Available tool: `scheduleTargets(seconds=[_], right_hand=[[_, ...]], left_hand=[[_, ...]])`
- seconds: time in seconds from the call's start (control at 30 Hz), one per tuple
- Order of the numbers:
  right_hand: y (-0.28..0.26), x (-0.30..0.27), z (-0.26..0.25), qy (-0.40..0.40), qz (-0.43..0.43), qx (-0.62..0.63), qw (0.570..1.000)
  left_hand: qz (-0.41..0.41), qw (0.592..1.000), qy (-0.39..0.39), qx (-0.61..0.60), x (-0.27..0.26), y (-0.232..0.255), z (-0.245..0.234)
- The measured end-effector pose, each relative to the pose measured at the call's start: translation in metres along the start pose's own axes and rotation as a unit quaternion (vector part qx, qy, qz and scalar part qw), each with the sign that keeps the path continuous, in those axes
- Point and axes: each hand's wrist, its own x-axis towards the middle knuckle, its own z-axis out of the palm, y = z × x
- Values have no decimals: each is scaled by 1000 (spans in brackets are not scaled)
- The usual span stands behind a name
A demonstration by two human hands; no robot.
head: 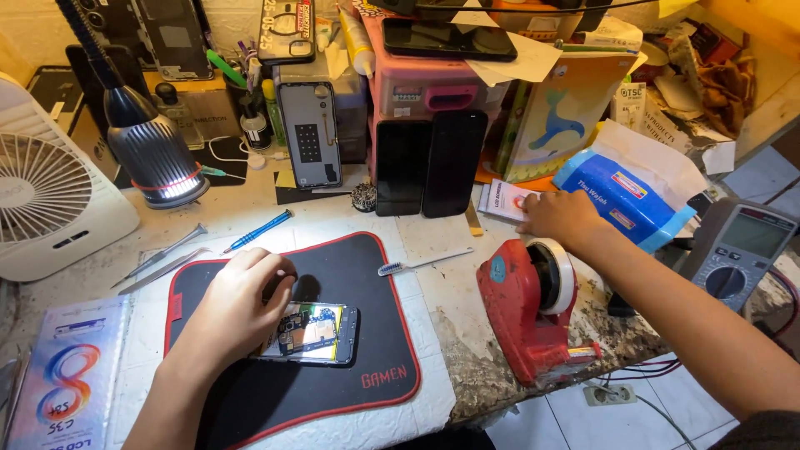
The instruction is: The person works on a disassembled smartphone placed on a mat, using a multimeter to test the internal circuit board. They connect the multimeter probes to various points on the board and adjust the device's dial to read measurements.
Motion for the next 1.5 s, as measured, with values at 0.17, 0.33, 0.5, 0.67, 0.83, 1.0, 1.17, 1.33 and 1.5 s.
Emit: scheduleTargets(seconds=[0.17,0.33,0.5,0.67,0.83,1.0,1.17,1.33,1.5], right_hand=[[-2,-20,-38,39,-52,-93,994],[-8,0,9,203,-48,-168,963],[8,-18,-31,149,-13,13,989],[24,-54,-118,50,49,201,977],[9,-41,-103,-4,22,282,959],[-4,-14,-48,132,-32,160,978],[2,-12,-46,228,-26,121,966],[14,-10,-45,298,-13,74,951],[-10,6,-20,289,-62,31,955]], left_hand=[[7,1000,5,-12,-1,-4,3],[37,999,15,-33,1,-10,7],[2,1000,-1,-22,2,-5,3],[17,999,19,-24,1,-7,5],[12,1000,17,-19,2,-7,4],[18,999,22,-29,0,-8,5],[21,999,22,-30,0,-8,4],[32,999,30,-28,0,-11,5],[14,999,17,-23,1,-8,5]])
